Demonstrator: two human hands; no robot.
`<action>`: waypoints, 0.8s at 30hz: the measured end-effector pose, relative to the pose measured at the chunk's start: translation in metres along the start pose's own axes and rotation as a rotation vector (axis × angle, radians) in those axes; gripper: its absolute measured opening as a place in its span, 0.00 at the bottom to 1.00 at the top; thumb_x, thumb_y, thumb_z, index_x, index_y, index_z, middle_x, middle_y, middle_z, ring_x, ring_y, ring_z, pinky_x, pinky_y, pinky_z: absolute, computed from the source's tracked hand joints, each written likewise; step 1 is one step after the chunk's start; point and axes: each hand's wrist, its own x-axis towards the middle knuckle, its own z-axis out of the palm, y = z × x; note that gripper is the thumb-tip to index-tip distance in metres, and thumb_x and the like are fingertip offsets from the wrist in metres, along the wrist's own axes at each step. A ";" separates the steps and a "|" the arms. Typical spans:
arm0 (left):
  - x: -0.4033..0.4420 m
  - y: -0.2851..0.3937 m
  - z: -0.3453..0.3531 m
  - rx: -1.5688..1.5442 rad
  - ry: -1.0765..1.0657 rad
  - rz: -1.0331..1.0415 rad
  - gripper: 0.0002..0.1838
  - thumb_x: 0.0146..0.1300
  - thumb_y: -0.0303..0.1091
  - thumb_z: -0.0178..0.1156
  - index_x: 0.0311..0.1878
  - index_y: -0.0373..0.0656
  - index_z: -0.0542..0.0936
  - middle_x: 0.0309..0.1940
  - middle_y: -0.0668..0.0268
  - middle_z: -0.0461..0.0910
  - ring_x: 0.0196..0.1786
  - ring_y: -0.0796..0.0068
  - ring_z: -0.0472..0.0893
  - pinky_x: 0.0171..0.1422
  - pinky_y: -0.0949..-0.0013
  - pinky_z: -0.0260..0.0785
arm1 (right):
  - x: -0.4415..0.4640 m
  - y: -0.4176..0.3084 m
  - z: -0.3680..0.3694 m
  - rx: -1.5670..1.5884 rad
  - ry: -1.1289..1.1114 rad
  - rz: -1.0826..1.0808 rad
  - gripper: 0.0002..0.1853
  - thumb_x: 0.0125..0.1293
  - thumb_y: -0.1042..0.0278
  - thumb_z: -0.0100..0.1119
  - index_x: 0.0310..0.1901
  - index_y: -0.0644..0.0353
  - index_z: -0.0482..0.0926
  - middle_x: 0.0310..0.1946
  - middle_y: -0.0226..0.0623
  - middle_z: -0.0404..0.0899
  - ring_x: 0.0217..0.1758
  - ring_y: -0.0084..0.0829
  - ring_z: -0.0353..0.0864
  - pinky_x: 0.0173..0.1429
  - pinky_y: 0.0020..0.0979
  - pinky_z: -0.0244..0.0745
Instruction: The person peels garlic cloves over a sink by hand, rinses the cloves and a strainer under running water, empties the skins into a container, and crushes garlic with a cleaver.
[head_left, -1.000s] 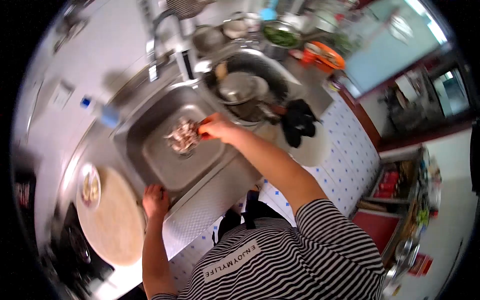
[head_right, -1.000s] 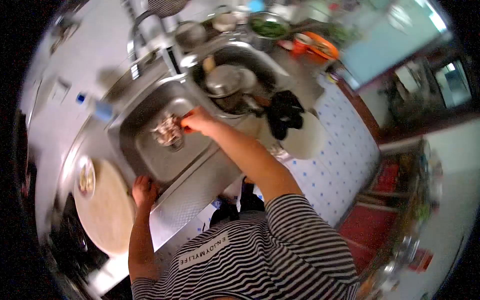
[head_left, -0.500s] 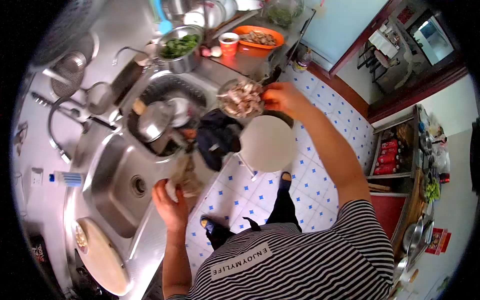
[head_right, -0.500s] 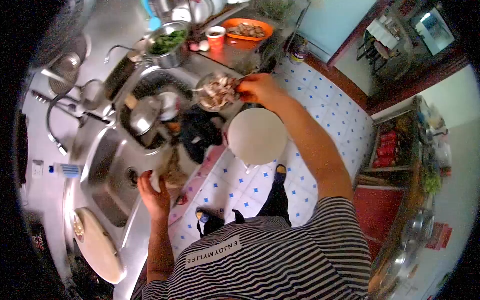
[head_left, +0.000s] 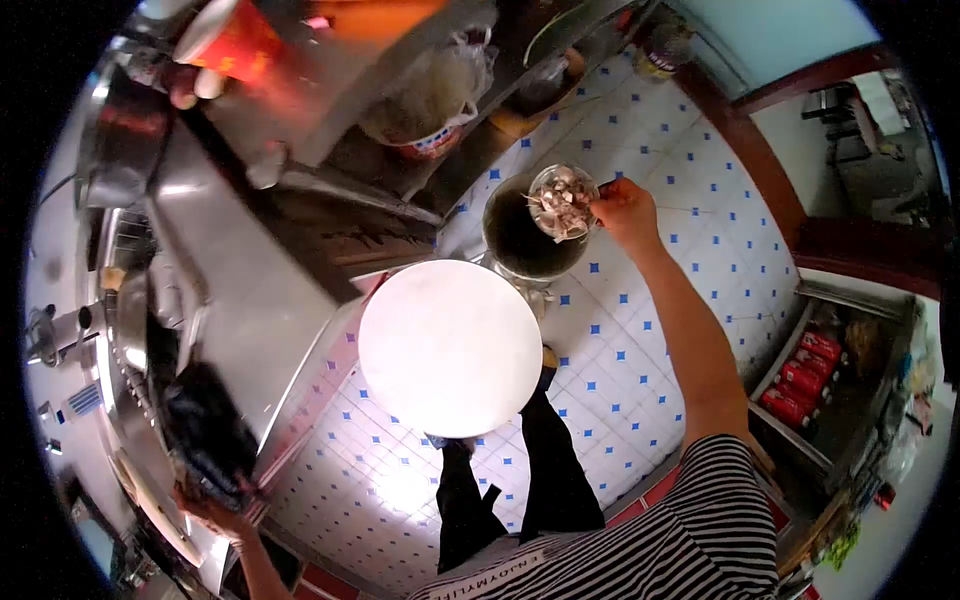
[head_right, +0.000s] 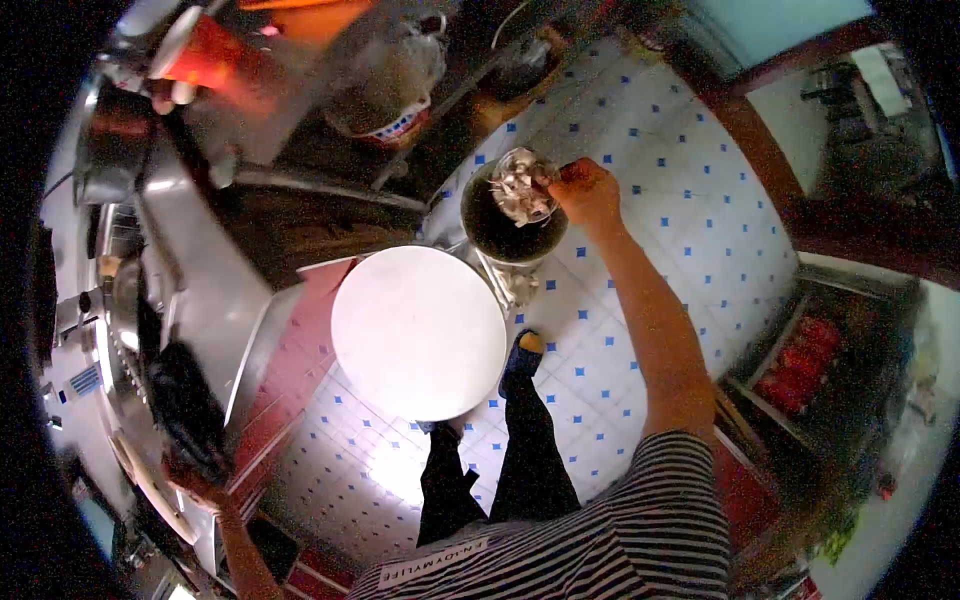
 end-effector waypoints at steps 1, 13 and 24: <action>-0.003 -0.013 -0.002 0.093 -0.037 0.064 0.34 0.65 0.53 0.46 0.64 0.35 0.59 0.58 0.49 0.64 0.60 0.51 0.66 0.65 0.51 0.57 | 0.011 0.022 0.014 -0.270 0.110 -0.224 0.09 0.48 0.74 0.65 0.33 0.60 0.77 0.34 0.42 0.81 0.32 0.37 0.81 0.32 0.34 0.78; -0.017 0.012 -0.016 0.034 -0.039 -0.070 0.39 0.62 0.59 0.44 0.65 0.36 0.57 0.60 0.50 0.62 0.62 0.52 0.64 0.67 0.52 0.54 | 0.057 0.173 0.111 -0.941 -0.048 -0.423 0.14 0.56 0.70 0.55 0.46 0.58 0.75 0.39 0.40 0.76 0.42 0.42 0.78 0.40 0.46 0.76; -0.031 0.002 -0.035 0.065 -0.056 -0.113 0.42 0.60 0.64 0.42 0.66 0.37 0.56 0.62 0.51 0.60 0.64 0.53 0.62 0.69 0.52 0.52 | 0.047 0.203 0.129 -0.889 -0.062 -0.528 0.08 0.51 0.70 0.56 0.35 0.57 0.79 0.30 0.39 0.76 0.34 0.42 0.76 0.37 0.42 0.73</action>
